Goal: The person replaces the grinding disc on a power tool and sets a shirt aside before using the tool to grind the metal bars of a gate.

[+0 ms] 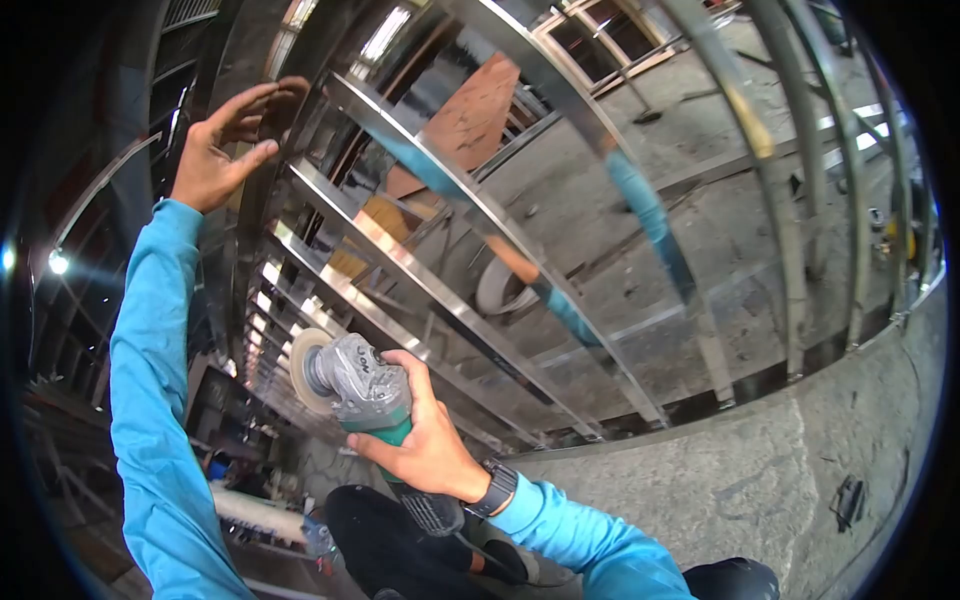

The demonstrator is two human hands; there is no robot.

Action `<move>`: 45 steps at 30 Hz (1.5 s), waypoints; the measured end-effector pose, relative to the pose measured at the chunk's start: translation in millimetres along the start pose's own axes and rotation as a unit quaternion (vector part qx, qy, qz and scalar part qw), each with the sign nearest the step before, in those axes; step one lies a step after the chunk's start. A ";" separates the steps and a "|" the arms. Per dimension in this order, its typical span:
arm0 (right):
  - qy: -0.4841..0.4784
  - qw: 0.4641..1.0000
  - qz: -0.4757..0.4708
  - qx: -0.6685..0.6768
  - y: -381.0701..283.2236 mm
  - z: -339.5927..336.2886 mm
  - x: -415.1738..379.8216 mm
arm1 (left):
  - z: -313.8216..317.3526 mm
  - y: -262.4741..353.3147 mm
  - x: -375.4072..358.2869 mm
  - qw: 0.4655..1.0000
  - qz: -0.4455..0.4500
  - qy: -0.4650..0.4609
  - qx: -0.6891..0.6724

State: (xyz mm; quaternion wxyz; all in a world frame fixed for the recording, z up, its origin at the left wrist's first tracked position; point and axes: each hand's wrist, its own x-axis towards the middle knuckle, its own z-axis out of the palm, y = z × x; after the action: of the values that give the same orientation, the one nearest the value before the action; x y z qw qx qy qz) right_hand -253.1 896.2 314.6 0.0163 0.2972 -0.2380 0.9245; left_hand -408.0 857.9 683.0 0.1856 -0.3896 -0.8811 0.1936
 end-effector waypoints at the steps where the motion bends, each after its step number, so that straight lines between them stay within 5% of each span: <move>1: -0.003 1.000 0.007 0.017 1.1 0.5 -1.1 | -2.4 -1.7 -1.2 1.000 -0.012 -0.005 0.016; 15: -0.044 0.987 0.152 0.036 51.7 -6.7 -2.0 | -8.1 16.6 7.5 0.996 -0.018 -0.069 0.056; 18: -0.039 0.992 0.120 0.016 55.5 -3.0 -1.8 | 8.1 19.1 7.8 0.980 0.081 0.020 0.179; 25: -0.033 0.994 0.099 0.018 48.1 3.2 -0.8 | 38.0 24.5 2.6 0.953 0.106 0.131 0.252; 30: -0.025 0.996 0.084 -0.027 35.8 3.4 0.3 | 39.3 15.6 4.3 0.929 0.153 0.144 0.303; 34: -0.019 0.995 0.094 -0.017 22.1 6.4 1.1 | 39.6 21.7 -0.2 0.945 0.075 0.115 0.296; 37: 0.001 0.997 0.068 -0.049 13.7 11.9 3.1 | 38.7 15.9 -1.1 0.928 0.106 0.118 0.336; 42: 0.026 0.993 0.010 -0.111 2.5 15.4 1.5 | 12.0 6.3 -13.1 0.989 0.080 0.022 0.121; 45: 0.041 0.980 -0.038 -0.190 -2.0 9.1 0.7 | 13.7 -24.6 -43.4 0.993 0.080 0.065 0.052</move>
State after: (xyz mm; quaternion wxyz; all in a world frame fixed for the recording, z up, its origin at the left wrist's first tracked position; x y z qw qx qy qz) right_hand -248.4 893.8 322.3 0.1171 0.2589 -0.3971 0.8727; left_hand -402.4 807.0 675.5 0.2464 -0.4608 -0.8217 0.2274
